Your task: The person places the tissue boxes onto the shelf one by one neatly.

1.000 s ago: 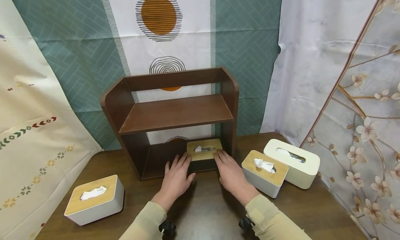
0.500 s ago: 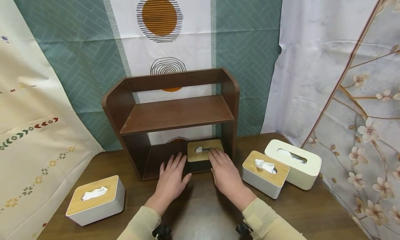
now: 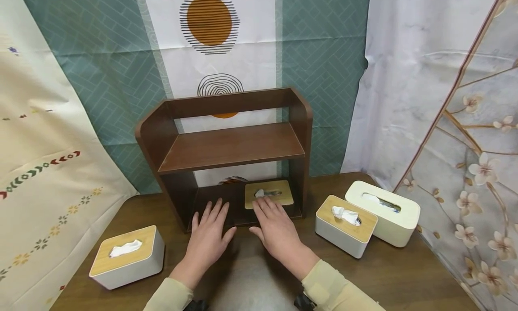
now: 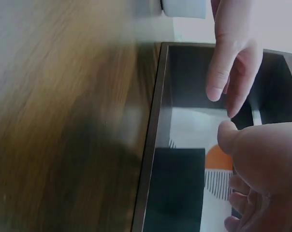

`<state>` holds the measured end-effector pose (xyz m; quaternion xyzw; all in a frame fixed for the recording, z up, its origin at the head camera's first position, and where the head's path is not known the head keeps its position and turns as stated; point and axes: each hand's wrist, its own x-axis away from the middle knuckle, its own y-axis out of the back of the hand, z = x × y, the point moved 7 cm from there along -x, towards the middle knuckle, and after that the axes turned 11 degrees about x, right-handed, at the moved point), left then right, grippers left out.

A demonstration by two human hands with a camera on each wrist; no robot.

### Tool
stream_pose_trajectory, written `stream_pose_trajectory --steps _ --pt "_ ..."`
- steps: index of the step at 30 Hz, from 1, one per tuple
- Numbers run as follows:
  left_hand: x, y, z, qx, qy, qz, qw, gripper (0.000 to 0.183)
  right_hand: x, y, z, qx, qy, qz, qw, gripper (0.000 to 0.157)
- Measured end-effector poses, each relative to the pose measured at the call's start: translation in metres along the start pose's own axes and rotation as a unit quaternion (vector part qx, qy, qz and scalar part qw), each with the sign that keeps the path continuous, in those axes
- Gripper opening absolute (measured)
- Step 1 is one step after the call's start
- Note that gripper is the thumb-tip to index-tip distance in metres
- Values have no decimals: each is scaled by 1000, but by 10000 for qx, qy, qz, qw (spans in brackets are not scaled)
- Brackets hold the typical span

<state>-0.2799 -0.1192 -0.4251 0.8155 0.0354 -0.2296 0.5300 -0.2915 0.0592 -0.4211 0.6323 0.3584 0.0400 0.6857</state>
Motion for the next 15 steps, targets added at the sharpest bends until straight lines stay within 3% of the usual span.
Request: stream_pose_trajectory --steps 15 --pt "18 29 23 -163 265 -102 9995 75 -12 0 35 -454 258 148 9985 76"
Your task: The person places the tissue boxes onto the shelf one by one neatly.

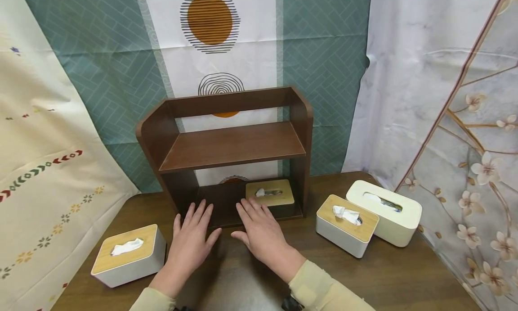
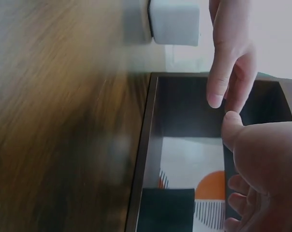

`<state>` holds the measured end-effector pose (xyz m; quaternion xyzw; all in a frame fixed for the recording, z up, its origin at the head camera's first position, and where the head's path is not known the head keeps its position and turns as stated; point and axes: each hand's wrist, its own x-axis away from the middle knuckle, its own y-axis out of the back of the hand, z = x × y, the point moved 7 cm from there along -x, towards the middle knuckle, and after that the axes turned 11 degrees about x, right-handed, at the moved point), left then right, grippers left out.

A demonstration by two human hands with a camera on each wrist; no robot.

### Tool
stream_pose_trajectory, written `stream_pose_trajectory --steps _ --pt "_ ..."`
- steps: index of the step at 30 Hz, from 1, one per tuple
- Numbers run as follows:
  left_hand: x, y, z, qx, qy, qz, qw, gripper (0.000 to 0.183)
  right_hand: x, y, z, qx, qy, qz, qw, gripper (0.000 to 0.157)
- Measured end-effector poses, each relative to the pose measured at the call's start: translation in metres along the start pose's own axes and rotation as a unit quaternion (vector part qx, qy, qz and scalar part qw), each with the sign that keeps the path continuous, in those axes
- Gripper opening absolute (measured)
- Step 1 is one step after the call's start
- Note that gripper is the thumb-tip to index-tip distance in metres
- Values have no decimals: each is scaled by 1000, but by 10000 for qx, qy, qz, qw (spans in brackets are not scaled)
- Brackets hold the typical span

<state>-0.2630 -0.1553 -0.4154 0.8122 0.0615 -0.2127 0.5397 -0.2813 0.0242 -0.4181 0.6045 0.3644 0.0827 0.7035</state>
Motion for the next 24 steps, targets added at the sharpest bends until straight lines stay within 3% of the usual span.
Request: stream_pose_trajectory --steps 24 --pt "27 50 42 -106 468 -206 9986 75 -25 -8 59 283 513 338 9977 78"
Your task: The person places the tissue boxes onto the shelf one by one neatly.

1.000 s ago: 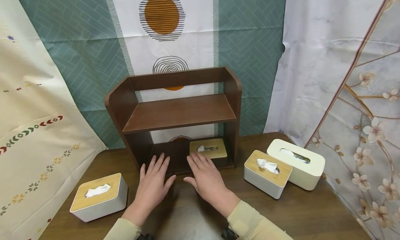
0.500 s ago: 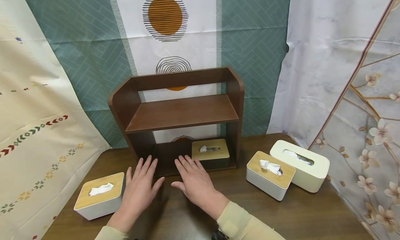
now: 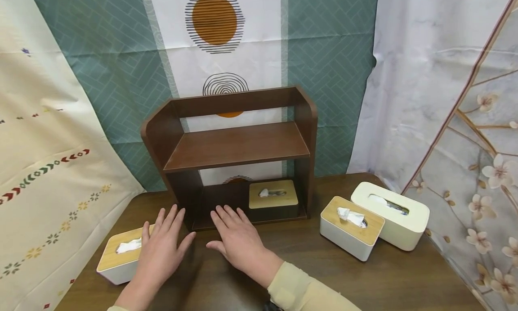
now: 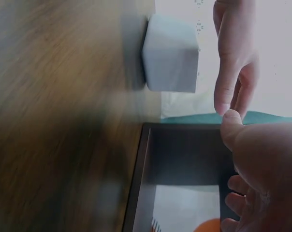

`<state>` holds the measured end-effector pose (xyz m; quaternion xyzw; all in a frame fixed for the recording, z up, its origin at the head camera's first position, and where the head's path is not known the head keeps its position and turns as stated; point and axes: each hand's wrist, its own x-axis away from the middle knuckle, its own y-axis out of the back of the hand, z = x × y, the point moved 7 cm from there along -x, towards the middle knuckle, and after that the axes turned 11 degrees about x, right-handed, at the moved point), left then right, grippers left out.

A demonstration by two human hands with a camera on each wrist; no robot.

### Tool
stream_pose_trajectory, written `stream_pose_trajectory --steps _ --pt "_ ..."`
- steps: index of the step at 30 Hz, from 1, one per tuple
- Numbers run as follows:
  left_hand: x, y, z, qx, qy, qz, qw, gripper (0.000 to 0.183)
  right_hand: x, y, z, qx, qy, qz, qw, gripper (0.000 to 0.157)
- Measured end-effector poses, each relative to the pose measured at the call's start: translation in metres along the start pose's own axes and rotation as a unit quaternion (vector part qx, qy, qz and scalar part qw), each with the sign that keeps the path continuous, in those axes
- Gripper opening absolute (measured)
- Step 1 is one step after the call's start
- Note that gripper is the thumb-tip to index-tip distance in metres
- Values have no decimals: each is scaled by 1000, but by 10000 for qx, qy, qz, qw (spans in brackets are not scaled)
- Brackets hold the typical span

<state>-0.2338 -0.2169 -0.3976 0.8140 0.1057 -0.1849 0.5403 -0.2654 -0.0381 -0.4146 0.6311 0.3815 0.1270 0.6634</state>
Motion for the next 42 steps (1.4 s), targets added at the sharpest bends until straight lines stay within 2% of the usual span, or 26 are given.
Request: stream_pose_trajectory --steps 8,25,34,42 --pt "10 16 18 -5 148 -32 9999 74 -11 -2 19 74 125 129 9998 78" --pt "37 45 62 -82 343 -404 9986 73 -23 -8 58 -9 522 202 9984 76" --pt "49 50 85 -61 832 -96 9965 78 -29 -9 77 -22 682 217 9974 77" --pt "59 54 110 -18 1135 155 9934 86 -37 -17 98 226 810 283 9961 79"
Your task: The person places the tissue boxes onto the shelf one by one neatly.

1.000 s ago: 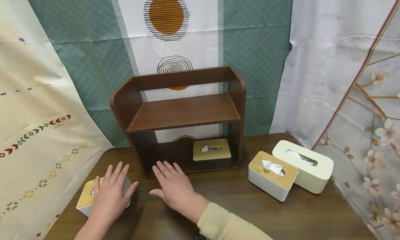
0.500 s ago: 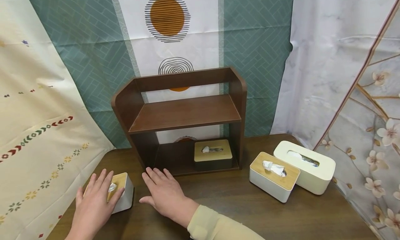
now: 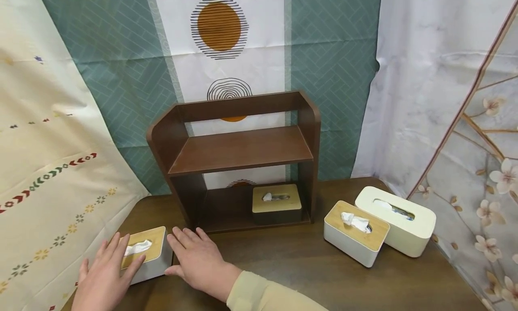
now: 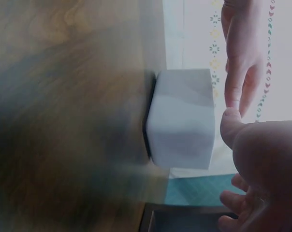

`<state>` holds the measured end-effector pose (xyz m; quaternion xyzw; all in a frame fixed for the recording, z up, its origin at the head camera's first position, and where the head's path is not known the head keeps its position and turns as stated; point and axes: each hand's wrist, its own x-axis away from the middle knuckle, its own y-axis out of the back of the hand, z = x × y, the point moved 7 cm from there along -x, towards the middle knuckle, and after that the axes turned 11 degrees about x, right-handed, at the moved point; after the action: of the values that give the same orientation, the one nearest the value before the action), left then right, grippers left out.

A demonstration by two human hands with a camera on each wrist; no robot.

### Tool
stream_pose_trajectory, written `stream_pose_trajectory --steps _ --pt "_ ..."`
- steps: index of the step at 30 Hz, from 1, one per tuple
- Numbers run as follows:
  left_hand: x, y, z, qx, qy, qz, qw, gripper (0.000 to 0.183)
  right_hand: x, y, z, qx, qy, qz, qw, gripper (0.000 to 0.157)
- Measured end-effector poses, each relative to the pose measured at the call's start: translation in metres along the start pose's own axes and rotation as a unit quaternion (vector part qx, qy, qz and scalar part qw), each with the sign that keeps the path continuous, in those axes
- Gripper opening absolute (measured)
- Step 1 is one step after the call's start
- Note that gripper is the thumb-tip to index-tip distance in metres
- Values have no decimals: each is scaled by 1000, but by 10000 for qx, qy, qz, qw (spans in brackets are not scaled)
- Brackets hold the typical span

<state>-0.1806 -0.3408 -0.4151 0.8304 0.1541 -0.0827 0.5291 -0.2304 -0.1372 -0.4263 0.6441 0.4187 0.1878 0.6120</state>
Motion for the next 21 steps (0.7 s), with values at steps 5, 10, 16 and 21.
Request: stream_pose_trajectory --steps 5,10,16,21 --pt "4 -1 24 -55 494 417 9979 97 -4 -5 19 200 156 57 9997 80" --pt "8 -5 44 -102 800 752 9939 106 -9 -8 32 268 295 -83 9992 79" --pt "9 -8 53 -62 570 442 9974 106 -16 -8 38 397 316 -264 9984 79" --pt "6 -10 61 -53 571 496 9971 113 -20 -8 39 454 303 -269 9981 78"
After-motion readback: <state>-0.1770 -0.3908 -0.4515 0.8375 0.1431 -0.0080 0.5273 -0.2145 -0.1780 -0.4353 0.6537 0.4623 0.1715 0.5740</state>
